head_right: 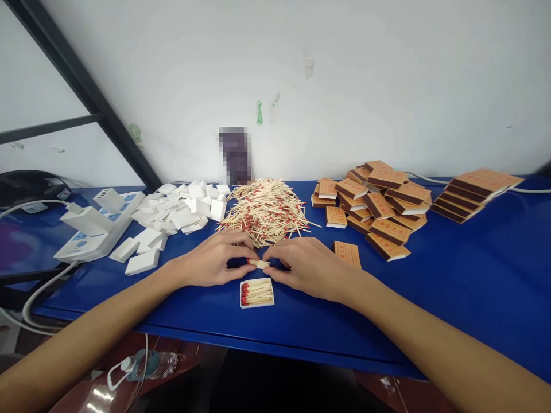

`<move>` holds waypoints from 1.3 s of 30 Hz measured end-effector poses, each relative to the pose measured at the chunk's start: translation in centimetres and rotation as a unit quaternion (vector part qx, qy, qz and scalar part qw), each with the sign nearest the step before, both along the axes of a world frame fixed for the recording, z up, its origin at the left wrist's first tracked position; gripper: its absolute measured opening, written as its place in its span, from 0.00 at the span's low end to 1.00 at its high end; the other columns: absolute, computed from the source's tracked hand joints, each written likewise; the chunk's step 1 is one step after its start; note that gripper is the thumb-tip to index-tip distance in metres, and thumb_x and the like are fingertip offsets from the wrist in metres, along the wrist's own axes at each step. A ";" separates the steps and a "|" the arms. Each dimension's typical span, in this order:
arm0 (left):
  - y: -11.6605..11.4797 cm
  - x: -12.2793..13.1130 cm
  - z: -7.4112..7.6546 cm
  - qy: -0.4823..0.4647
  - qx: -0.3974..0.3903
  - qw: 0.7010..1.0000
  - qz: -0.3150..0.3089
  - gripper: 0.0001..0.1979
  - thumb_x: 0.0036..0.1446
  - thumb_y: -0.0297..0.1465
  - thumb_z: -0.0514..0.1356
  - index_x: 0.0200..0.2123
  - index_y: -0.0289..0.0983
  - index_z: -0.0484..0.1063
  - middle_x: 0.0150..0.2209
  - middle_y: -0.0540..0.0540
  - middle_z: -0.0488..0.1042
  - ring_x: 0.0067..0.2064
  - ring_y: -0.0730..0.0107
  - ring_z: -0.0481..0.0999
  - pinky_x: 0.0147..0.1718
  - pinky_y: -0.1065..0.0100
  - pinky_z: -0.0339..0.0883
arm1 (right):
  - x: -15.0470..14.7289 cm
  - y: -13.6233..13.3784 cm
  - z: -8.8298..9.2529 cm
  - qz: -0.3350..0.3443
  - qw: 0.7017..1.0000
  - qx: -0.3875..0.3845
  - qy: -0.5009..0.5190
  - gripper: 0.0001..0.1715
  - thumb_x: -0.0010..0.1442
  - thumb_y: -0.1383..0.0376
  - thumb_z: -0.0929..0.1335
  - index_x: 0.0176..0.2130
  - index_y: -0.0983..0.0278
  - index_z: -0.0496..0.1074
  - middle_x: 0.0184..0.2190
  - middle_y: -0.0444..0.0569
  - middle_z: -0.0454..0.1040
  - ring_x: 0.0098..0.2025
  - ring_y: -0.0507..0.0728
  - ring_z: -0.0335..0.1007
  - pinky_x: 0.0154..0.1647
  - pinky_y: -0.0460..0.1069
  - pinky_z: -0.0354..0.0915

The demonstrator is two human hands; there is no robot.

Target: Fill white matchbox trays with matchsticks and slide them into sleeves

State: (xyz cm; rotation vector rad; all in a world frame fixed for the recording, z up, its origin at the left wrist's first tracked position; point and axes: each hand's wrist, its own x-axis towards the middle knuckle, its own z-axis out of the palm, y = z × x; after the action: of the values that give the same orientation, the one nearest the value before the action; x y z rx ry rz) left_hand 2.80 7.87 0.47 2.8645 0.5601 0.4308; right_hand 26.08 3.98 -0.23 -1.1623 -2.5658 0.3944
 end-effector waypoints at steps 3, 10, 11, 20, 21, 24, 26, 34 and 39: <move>0.0 0.0 -0.1 0.001 0.004 1.000 0.004 0.09 0.64 0.31 0.58 0.41 0.36 0.77 0.40 0.45 0.74 0.43 0.66 0.73 0.43 0.66 0.65 | -0.3 0.3 -0.4 -0.012 1.000 -0.007 0.022 0.13 0.65 0.58 0.65 0.39 0.60 0.77 0.25 0.42 0.70 0.27 0.51 0.63 0.30 0.47 0.54; -0.5 0.2 0.4 0.069 0.120 0.990 0.036 0.10 0.64 0.35 0.56 0.37 0.35 0.73 0.37 0.45 0.72 0.40 0.63 0.70 0.42 0.62 0.62 | -0.7 0.3 -0.6 -0.056 0.996 -0.047 0.058 0.09 0.61 0.59 0.68 0.33 0.61 0.76 0.20 0.39 0.65 0.23 0.50 0.59 0.26 0.46 0.51; -0.5 0.3 0.5 0.080 0.135 0.987 0.036 0.10 0.65 0.35 0.55 0.37 0.35 0.72 0.37 0.45 0.72 0.40 0.62 0.70 0.42 0.62 0.61 | -0.8 0.2 -0.7 -0.054 0.995 -0.051 0.062 0.08 0.61 0.60 0.68 0.33 0.61 0.76 0.20 0.39 0.65 0.23 0.49 0.59 0.26 0.46 0.52; -0.6 0.6 0.4 0.138 0.152 0.979 0.016 0.10 0.67 0.33 0.51 0.38 0.34 0.69 0.36 0.44 0.73 0.37 0.63 0.71 0.40 0.63 0.63 | -0.9 0.2 -0.9 -0.037 0.997 -0.042 0.060 0.08 0.63 0.63 0.66 0.36 0.61 0.75 0.20 0.38 0.66 0.22 0.49 0.59 0.26 0.46 0.53; -0.5 0.6 0.4 0.137 0.151 0.979 0.019 0.10 0.67 0.32 0.51 0.37 0.34 0.69 0.36 0.44 0.73 0.37 0.63 0.71 0.40 0.63 0.63 | -1.0 0.2 -1.0 -0.033 0.997 -0.039 0.064 0.08 0.64 0.63 0.66 0.37 0.61 0.76 0.19 0.38 0.66 0.22 0.49 0.59 0.27 0.46 0.53; -0.5 0.5 0.2 0.133 0.145 0.980 0.022 0.10 0.68 0.32 0.50 0.38 0.34 0.69 0.36 0.44 0.73 0.38 0.63 0.72 0.41 0.63 0.64 | -1.0 0.3 -1.0 -0.025 0.997 -0.028 0.073 0.10 0.65 0.63 0.65 0.37 0.62 0.76 0.19 0.38 0.65 0.22 0.49 0.58 0.27 0.46 0.53; -0.5 0.5 0.2 0.130 0.146 0.981 0.022 0.10 0.68 0.32 0.51 0.38 0.34 0.69 0.36 0.44 0.74 0.38 0.63 0.72 0.42 0.63 0.64 | -1.1 0.4 -1.1 -0.024 0.997 -0.026 0.071 0.10 0.65 0.63 0.65 0.35 0.62 0.75 0.19 0.39 0.65 0.22 0.49 0.59 0.27 0.45 0.53; -0.5 0.4 0.3 0.143 0.148 0.979 0.011 0.10 0.67 0.33 0.51 0.40 0.34 0.69 0.38 0.43 0.74 0.39 0.62 0.73 0.42 0.62 0.65 | -1.3 0.4 -1.3 -0.031 0.999 0.008 0.005 0.10 0.67 0.64 0.62 0.35 0.62 0.68 0.24 0.41 0.68 0.25 0.52 0.61 0.28 0.47 0.52; -0.4 0.5 0.2 0.144 0.148 0.978 0.021 0.10 0.68 0.32 0.50 0.38 0.34 0.68 0.38 0.43 0.75 0.38 0.63 0.74 0.41 0.62 0.66 | -1.2 0.3 -1.2 -0.039 0.998 0.027 -0.047 0.10 0.69 0.63 0.61 0.40 0.60 0.71 0.28 0.44 0.75 0.30 0.55 0.70 0.29 0.48 0.52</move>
State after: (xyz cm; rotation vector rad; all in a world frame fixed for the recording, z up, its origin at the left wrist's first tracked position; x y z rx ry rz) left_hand 3.28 7.50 0.63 3.2344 0.6530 0.1093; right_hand 24.85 4.24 -1.39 -1.2855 -2.5820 0.2567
